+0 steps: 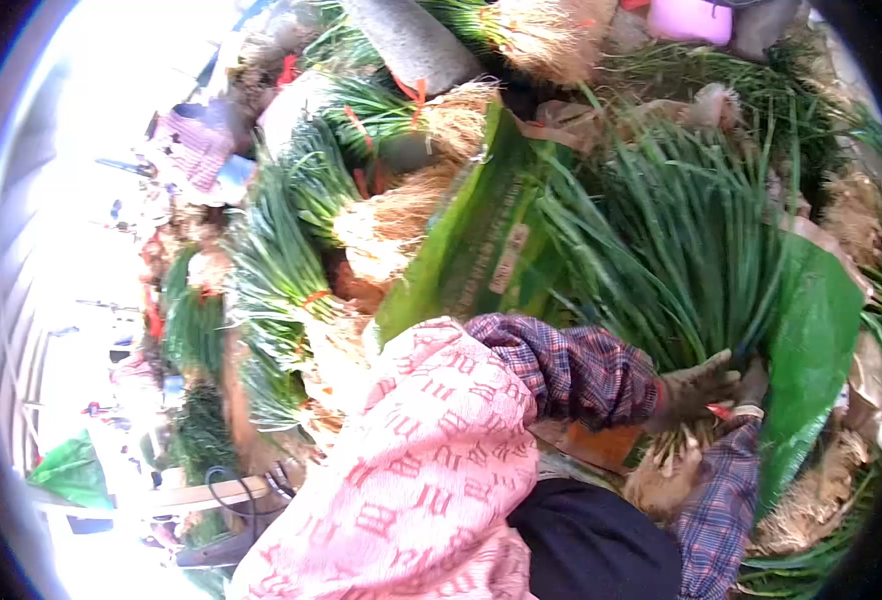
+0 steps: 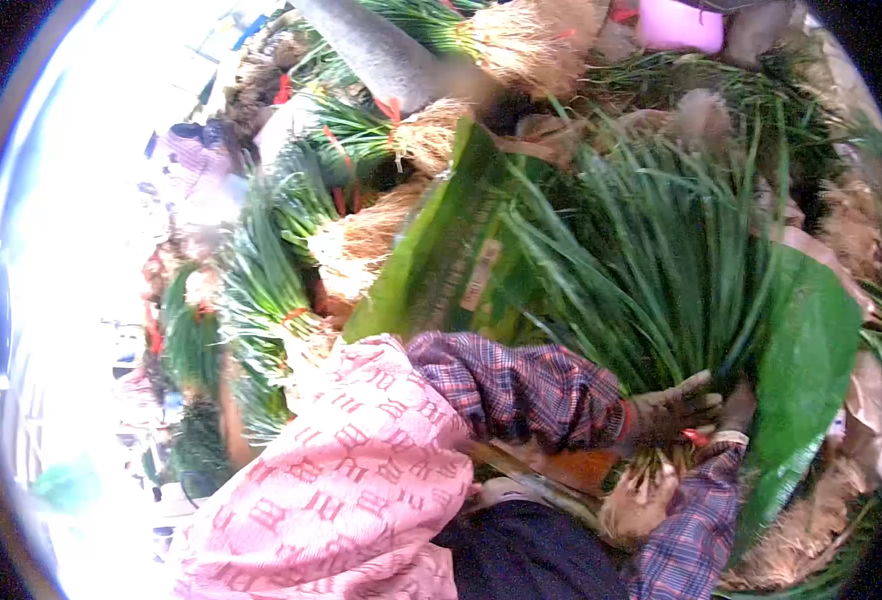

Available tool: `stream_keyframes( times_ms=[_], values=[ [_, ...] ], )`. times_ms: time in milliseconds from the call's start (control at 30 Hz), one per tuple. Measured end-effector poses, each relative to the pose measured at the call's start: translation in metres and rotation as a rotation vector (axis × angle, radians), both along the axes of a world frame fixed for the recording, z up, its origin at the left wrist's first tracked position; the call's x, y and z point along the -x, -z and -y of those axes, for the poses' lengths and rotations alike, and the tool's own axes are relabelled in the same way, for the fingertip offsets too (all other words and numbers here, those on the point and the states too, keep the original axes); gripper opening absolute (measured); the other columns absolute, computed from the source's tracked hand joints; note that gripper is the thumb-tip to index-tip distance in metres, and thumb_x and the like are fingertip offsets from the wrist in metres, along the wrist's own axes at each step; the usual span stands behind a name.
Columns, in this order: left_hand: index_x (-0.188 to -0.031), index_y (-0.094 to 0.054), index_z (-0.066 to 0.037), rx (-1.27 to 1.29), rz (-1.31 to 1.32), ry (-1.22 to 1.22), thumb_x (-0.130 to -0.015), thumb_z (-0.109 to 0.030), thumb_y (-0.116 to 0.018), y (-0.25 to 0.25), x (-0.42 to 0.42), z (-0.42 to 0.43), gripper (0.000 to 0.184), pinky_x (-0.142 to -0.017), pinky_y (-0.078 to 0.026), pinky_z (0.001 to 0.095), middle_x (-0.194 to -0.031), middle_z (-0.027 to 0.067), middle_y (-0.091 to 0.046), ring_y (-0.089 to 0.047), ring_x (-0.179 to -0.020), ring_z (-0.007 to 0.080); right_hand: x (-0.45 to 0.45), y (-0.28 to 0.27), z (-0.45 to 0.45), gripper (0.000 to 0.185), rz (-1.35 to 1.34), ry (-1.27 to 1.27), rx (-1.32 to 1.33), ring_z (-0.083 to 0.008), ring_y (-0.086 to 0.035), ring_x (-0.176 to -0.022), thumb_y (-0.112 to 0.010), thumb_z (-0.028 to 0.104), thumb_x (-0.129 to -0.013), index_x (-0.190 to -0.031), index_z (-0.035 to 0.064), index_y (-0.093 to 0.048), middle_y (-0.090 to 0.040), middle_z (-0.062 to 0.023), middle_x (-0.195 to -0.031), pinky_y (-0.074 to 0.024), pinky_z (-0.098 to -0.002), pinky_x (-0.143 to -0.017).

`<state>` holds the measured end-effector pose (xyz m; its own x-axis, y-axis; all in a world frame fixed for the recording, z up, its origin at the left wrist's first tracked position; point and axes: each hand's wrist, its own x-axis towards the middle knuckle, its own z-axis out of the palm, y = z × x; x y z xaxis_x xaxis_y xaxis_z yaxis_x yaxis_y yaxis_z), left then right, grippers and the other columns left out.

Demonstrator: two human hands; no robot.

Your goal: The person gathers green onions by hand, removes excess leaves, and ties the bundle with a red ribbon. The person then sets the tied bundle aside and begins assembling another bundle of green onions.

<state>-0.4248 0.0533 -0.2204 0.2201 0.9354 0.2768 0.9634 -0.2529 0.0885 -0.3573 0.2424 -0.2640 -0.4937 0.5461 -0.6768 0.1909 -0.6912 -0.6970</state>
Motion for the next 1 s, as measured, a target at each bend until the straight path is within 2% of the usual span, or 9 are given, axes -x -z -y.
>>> stream_keyframes(
  times_ms=[100,167,200,333,433,533,633,767,1000],
  values=[
    [-0.138,-0.038,-0.012,-0.059,-0.39,-0.127,-0.082,-0.034,-0.053,-0.026,-0.002,-0.018,0.063,-0.109,-0.013,0.0564,-0.136,0.0111,-0.041,-0.033,-0.129,0.0293,-0.049,0.018,-0.054,0.051,-0.101,-0.003,-0.105,-0.0268,-0.046,-0.116,-0.05,0.034,-0.092,-0.137,0.0109,-0.045,-0.041,-0.0097,-0.138,-0.041,-0.0377,-0.093],
    [-0.137,-0.042,-0.014,-0.128,-0.654,-0.128,-0.085,-0.027,-0.05,-0.031,-0.002,-0.041,0.054,-0.109,-0.022,0.0516,-0.13,0.0087,-0.048,-0.039,-0.124,0.0263,-0.054,-0.089,-0.028,0.033,-0.217,-0.063,-0.107,-0.0117,-0.047,-0.052,-0.052,0.034,-0.092,-0.117,0.0136,-0.058,-0.051,0.0026,-0.065,-0.035,-0.0231,-0.045],
    [-0.134,-0.045,-0.015,0.187,-0.338,0.008,-0.08,-0.029,-0.051,-0.006,-0.002,-0.073,0.056,-0.106,-0.024,0.0505,-0.129,0.0114,-0.047,-0.04,-0.122,0.0278,-0.046,-0.138,-0.008,0.018,-0.137,-0.012,-0.212,-0.0065,-0.03,-0.037,-0.055,0.034,-0.092,-0.09,0.0167,-0.061,-0.031,0.0096,-0.049,-0.0198,-0.0227,-0.034],
    [-0.121,-0.057,-0.02,0.305,-0.192,0.295,-0.048,-0.052,-0.077,-0.084,0.032,-0.094,0.082,-0.105,-0.026,0.0495,-0.13,0.0131,-0.048,-0.04,-0.126,0.0293,-0.076,-0.148,0.048,0.038,-0.292,0.182,-0.209,-0.007,-0.028,-0.038,-0.048,0.033,-0.096,-0.061,0.019,-0.044,-0.033,0.0078,-0.049,-0.0202,-0.0234,-0.034],
    [-0.127,-0.052,-0.021,0.367,-0.308,0.367,-0.059,-0.048,-0.072,-0.059,0.037,-0.095,0.075,-0.107,-0.024,0.0501,-0.133,0.0146,-0.046,-0.037,-0.129,0.031,-0.099,-0.048,0.086,0.026,-0.143,0.276,-0.355,-0.0112,-0.047,-0.055,-0.055,0.028,-0.091,-0.071,0.0123,-0.052,-0.051,-0.0025,-0.066,-0.0374,-0.0215,-0.043],
    [-0.13,-0.049,-0.016,-0.013,-0.099,0.35,-0.072,-0.039,-0.065,-0.023,0.042,-0.065,0.064,-0.108,-0.024,0.0511,-0.135,0.0138,-0.045,-0.038,-0.128,0.0306,-0.03,-0.096,0.178,0.017,-0.37,0.571,0.131,-0.0083,-0.044,-0.049,-0.051,0.025,-0.095,-0.085,0.0115,-0.053,-0.053,0.0009,-0.067,-0.0368,-0.022,-0.041],
    [-0.129,-0.045,-0.003,0.034,0.1,0.25,-0.081,-0.03,-0.059,-0.022,0.035,-0.055,0.057,-0.107,-0.027,0.0528,-0.133,0.0088,-0.048,-0.044,-0.124,0.0277,-0.066,-0.117,0.127,0.022,-0.551,0.572,0.129,-0.0076,-0.036,-0.044,-0.046,0.027,-0.097,-0.079,0.0139,-0.051,-0.041,0.0031,-0.056,-0.0298,-0.0214,-0.04],
    [-0.125,-0.052,-0.023,-0.086,-0.03,0.5,-0.082,-0.03,-0.058,-0.047,0.042,-0.042,0.044,-0.104,-0.03,0.0571,-0.13,0.0113,-0.047,-0.047,-0.121,0.0308,-0.103,-0.158,0.063,0.034,-0.534,0.532,0.143,-0.0081,-0.024,-0.039,-0.043,0.032,-0.098,-0.068,0.017,-0.036,-0.022,0.007,-0.049,-0.0227,-0.0246,-0.039],
    [-0.138,-0.034,-0.004,0.239,-0.195,0.11,-0.053,-0.058,-0.074,-0.107,-0.004,-0.049,0.109,-0.111,0.001,0.0623,-0.147,0.0168,-0.028,-0.019,-0.139,0.034,-0.125,-0.196,0.047,0.02,-0.487,0.528,0.158,-0.0087,-0.025,-0.039,-0.048,0.026,-0.095,-0.078,0.018,-0.039,-0.026,0.008,-0.049,-0.0196,-0.0259,-0.036]
  ],
)
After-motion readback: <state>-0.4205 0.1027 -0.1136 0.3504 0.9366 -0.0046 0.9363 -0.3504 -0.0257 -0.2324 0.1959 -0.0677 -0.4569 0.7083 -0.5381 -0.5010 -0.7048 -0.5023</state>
